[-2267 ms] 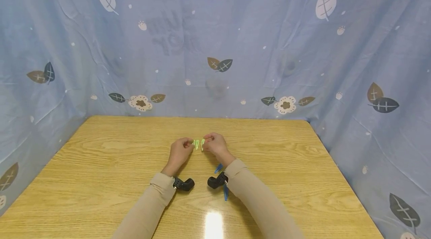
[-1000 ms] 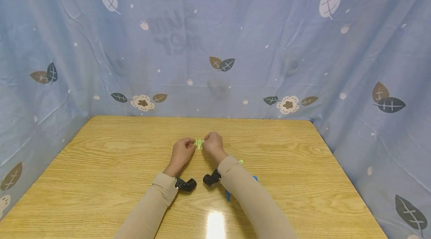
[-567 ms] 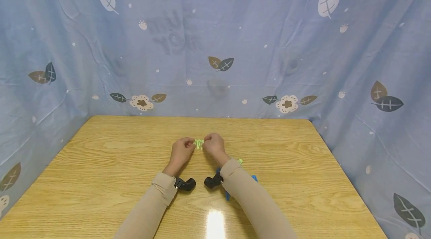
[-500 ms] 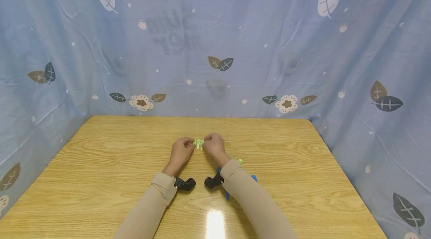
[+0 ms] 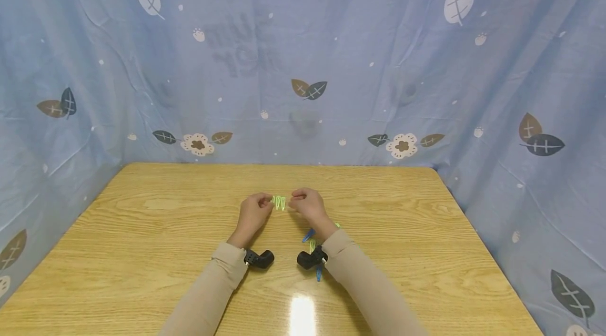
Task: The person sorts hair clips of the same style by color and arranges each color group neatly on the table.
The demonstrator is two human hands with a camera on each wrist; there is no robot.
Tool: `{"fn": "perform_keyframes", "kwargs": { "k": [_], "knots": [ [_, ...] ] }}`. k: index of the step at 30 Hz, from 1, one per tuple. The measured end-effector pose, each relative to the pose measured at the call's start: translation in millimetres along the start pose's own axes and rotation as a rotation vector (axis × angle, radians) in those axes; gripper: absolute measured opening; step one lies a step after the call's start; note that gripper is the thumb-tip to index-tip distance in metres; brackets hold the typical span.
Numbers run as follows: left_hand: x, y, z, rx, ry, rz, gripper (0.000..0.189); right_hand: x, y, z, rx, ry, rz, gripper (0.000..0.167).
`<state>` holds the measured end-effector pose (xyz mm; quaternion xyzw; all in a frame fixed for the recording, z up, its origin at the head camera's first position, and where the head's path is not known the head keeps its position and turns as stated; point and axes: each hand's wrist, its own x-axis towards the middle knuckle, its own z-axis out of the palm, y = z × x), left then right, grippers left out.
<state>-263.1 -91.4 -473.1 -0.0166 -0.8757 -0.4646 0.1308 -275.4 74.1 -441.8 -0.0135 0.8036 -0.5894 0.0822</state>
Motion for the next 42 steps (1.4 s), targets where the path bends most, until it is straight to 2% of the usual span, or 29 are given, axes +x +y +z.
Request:
{"fn": "perform_keyframes", "kwargs": {
  "k": [8, 22, 26, 35, 38, 42],
  "knots": [
    [-0.3, -2.2, -0.5, 0.002, 0.003, 0.003, 0.018, -18.4, -2, -30, -0.011, -0.066, -0.053, 0.038],
    [1.2, -4.0, -3.3, 0.014, 0.013, 0.011, 0.018, -59.2, 9, -64, -0.016, -0.081, -0.107, 0.042],
    [1.1, -2.3, -4.1, 0.002, 0.016, 0.016, 0.018, -74.1, 14, -68, -0.023, -0.066, -0.117, 0.04],
    [0.4, -1.7, -0.6, -0.003, 0.003, 0.007, 0.018, -118.1, 39, -79, 0.062, -0.032, -0.109, 0.042],
    [0.1, -2.0, 0.2, -0.004, 0.008, 0.003, 0.018, -131.0, 44, -83, 0.041, -0.021, -0.121, 0.041],
    [-0.2, -1.5, 0.7, -0.007, 0.009, 0.003, 0.018, -145.5, 51, -87, 0.002, 0.034, -0.107, 0.039]
  ]
}}
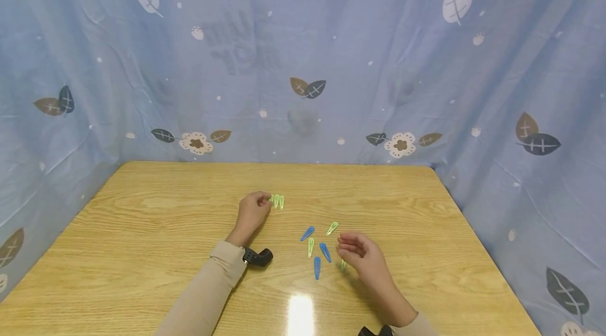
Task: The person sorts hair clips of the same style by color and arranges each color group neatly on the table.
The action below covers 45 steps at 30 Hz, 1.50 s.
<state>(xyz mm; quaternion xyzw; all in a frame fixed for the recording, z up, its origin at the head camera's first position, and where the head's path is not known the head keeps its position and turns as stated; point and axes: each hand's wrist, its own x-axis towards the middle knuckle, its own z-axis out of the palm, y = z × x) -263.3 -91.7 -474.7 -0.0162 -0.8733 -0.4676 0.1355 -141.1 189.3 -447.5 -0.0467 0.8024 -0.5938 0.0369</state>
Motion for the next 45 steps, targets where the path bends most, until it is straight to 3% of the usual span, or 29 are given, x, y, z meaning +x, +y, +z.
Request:
{"fn": "perform_keyframes", "kwargs": {
  "k": [4, 9, 16, 24, 33, 45],
  "knots": [
    [-0.5, 1.3, 0.2, 0.001, 0.001, 0.003, 0.018, -12.0, 6, -1, 0.01, 0.061, 0.036, 0.038],
    [-1.0, 2.2, 0.4, 0.004, 0.003, 0.008, 0.018, -19.6, 12, 1, -0.017, 0.13, 0.011, 0.034],
    [-1.3, 2.2, -0.8, -0.006, 0.004, 0.01, 0.018, -20.6, 14, 4, -0.146, 0.195, -0.051, 0.032],
    [-0.4, 0.6, -1.7, 0.003, 0.01, 0.018, 0.017, -18.4, 20, 8, -0.377, 0.264, -0.172, 0.031],
    [-0.1, 0.9, -2.2, 0.0, 0.006, 0.017, 0.018, -17.1, 19, 15, -0.492, 0.286, -0.258, 0.035],
    [-0.4, -1.6, 1.0, 0.0, 0.004, 0.016, 0.017, -17.5, 16, 16, -0.5, 0.241, -0.202, 0.036]
  ]
}}
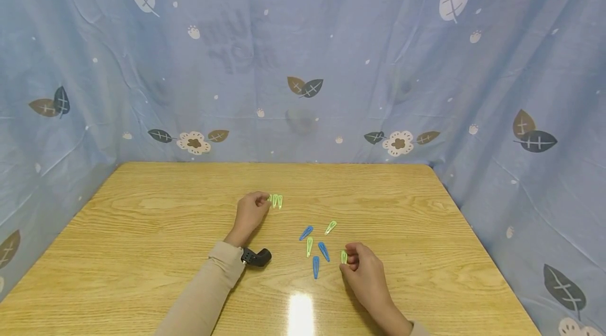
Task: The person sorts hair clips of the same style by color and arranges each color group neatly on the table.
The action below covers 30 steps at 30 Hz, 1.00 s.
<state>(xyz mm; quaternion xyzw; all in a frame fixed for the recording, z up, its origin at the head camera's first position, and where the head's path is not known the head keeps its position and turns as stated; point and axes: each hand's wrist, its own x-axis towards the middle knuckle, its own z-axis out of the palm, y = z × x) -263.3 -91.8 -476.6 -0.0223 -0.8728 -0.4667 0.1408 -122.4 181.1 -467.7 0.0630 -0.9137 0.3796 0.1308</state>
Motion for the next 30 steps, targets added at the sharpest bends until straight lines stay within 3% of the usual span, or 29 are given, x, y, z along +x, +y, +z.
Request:
{"fn": "perform_keyframes", "kwargs": {
  "k": [5, 12, 18, 24, 30],
  "knots": [
    [-0.7, -0.3, 0.1, -0.002, 0.001, 0.004, 0.017, -0.3, -1.7, -1.4, 0.006, -0.01, 0.014, 0.036],
    [-2.9, -0.8, -1.2, -0.025, 0.028, 0.08, 0.016, -0.2, -4.5, -3.2, 0.031, -0.028, 0.05, 0.034],
    [-1.7, -0.2, -0.7, -0.014, 0.0, 0.022, 0.018, -0.3, -5.1, -3.8, 0.043, -0.029, 0.062, 0.031],
    [-0.5, -1.0, 0.4, 0.014, -0.003, 0.008, 0.017, 0.1, -3.3, -4.2, 0.068, -0.018, 0.056, 0.032],
    [-0.1, -0.4, 0.2, 0.004, 0.006, 0.011, 0.017, 2.7, -3.7, -5.8, 0.221, -0.093, 0.172, 0.032]
  ]
}}
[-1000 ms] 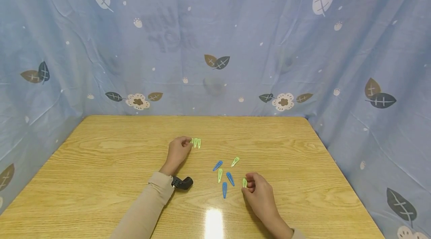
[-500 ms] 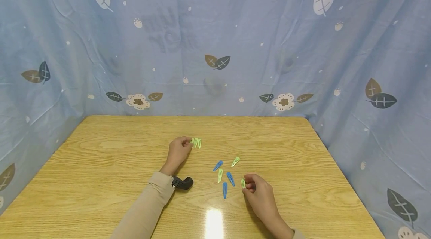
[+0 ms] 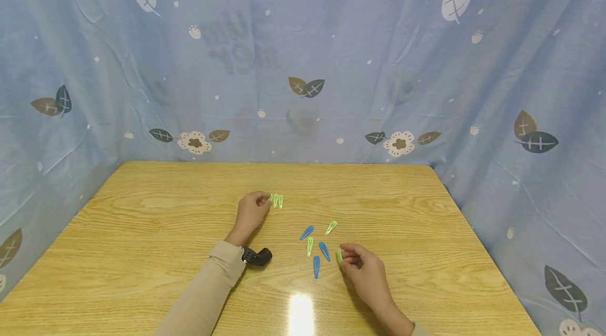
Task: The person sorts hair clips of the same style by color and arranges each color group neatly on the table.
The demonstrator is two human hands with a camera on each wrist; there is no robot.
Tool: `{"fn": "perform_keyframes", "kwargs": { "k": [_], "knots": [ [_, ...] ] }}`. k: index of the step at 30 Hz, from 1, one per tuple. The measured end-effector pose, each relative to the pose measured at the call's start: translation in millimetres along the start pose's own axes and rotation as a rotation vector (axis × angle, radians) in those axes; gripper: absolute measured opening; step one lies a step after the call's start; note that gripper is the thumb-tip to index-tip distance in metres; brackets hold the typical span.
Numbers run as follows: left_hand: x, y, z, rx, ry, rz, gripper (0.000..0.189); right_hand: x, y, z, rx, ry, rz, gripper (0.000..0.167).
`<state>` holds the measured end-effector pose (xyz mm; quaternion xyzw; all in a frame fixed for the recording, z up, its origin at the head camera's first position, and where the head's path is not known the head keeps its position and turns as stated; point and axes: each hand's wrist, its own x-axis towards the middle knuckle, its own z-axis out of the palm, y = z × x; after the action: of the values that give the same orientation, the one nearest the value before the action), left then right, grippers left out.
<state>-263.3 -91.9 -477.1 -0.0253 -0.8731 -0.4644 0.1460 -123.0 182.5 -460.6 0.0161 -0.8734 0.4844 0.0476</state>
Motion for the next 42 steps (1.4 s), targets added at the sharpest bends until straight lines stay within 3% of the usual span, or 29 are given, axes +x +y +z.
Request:
{"fn": "perform_keyframes", "kwargs": {
  "k": [6, 13, 24, 29, 42],
  "knots": [
    [-0.2, 0.6, -0.6, 0.004, 0.004, 0.004, 0.017, 0.4, -5, -2, 0.175, -0.079, 0.122, 0.034],
    [0.2, 1.3, -0.8, 0.004, 0.007, 0.012, 0.017, 2.7, -9, -4, 0.307, -0.125, 0.165, 0.035],
    [-0.4, 1.6, -1.6, -0.013, -0.004, 0.001, 0.017, 23.4, -15, 1, 0.316, -0.175, 0.137, 0.037],
    [-1.7, 1.2, -0.9, -0.006, -0.007, -0.009, 0.017, 36.5, -24, 7, 0.307, -0.197, 0.086, 0.036],
    [-2.1, 3.1, -1.8, 0.004, -0.006, -0.008, 0.017, 84.7, -53, 34, 0.317, -0.215, 0.062, 0.033]
  ]
}}
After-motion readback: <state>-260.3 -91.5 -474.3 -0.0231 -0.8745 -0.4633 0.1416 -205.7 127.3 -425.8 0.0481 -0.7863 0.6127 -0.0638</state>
